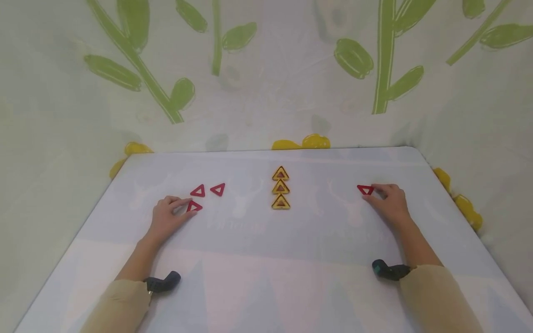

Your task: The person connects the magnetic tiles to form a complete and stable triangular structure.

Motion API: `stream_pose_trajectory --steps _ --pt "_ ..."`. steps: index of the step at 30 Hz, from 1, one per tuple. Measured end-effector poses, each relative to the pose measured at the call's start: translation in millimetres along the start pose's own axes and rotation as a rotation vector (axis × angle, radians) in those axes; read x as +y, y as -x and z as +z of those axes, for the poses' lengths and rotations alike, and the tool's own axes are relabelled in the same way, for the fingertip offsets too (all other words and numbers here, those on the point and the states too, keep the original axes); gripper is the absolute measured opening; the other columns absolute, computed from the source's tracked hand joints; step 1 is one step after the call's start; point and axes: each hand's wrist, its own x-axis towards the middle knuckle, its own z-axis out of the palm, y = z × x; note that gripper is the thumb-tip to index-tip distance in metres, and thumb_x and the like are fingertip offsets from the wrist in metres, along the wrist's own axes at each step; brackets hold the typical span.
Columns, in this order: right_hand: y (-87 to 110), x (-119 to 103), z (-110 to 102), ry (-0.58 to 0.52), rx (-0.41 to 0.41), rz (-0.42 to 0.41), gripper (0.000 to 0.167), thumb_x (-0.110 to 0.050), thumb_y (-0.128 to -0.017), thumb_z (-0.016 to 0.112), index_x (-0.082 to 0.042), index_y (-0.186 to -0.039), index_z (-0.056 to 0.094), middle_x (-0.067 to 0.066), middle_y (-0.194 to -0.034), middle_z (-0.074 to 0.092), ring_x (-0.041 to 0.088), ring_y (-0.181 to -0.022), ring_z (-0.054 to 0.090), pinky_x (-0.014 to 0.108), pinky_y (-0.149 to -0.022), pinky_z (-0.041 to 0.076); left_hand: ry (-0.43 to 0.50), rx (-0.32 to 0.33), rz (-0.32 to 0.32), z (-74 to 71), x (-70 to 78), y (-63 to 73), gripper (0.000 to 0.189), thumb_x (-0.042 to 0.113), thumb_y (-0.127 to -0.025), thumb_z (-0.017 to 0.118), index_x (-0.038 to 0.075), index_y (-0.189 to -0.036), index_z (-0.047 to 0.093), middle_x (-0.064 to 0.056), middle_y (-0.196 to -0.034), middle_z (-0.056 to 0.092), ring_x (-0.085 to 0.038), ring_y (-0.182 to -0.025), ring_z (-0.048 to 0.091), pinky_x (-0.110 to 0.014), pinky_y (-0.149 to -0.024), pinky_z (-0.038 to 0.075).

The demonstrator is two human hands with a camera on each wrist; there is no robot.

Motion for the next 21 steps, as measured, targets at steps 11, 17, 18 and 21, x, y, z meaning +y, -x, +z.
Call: stream_pose_trajectory --steps 11,17,18,21 --pt "11.5 -5.1 0.6 -0.023 -0.036 0.023 0.063 -0.039 -0.088 0.065 0.008 -0.126 0.052 0.031 -0.122 0.046 0.045 -0.106 0.044 0.054 -0.081 0.04 0.036 -0.067 -0.014 -3.8 6.8 6.4 0.044 0.028 -0.079 0.075 0.007 -0.117 0.068 -0.012 -0.098 0.057 -0.026 -0.087 0.048 -0.041 -0.079 0.032" --pt "16.7 -4.1 3.3 -0.02 -0.046 0.007 0.063 -0.039 -0.087 0.066 0.008 -0.126 0.052 0.031 -0.122 0.047 0.045 -0.106 0.044 0.056 -0.082 0.04 0.046 -0.089 -0.015 -3.4 10.0 12.1 0.046 0.029 -0.078 0.077 0.009 -0.118 0.068 -0.009 -0.1 0.057 -0.023 -0.086 0.046 -0.04 -0.078 0.031" --pt "17.0 -3.6 3.7 -0.017 -0.046 0.0 0.063 -0.039 -0.087 0.066 0.008 -0.127 0.052 0.031 -0.121 0.048 0.044 -0.106 0.044 0.056 -0.082 0.04 0.045 -0.086 -0.008 -3.2 10.7 13.2 0.046 0.029 -0.077 0.077 0.009 -0.118 0.068 -0.009 -0.1 0.057 -0.023 -0.086 0.047 -0.04 -0.078 0.031" --pt "17.8 -3.2 4.5 -0.011 -0.051 -0.013 0.063 -0.039 -0.087 0.067 0.008 -0.126 0.052 0.03 -0.118 0.049 0.043 -0.104 0.045 0.054 -0.081 0.04 0.05 -0.076 0.002 -2.6 12.1 15.9 0.045 0.028 -0.077 0.078 0.009 -0.117 0.068 -0.01 -0.101 0.057 -0.024 -0.086 0.047 -0.04 -0.078 0.031"
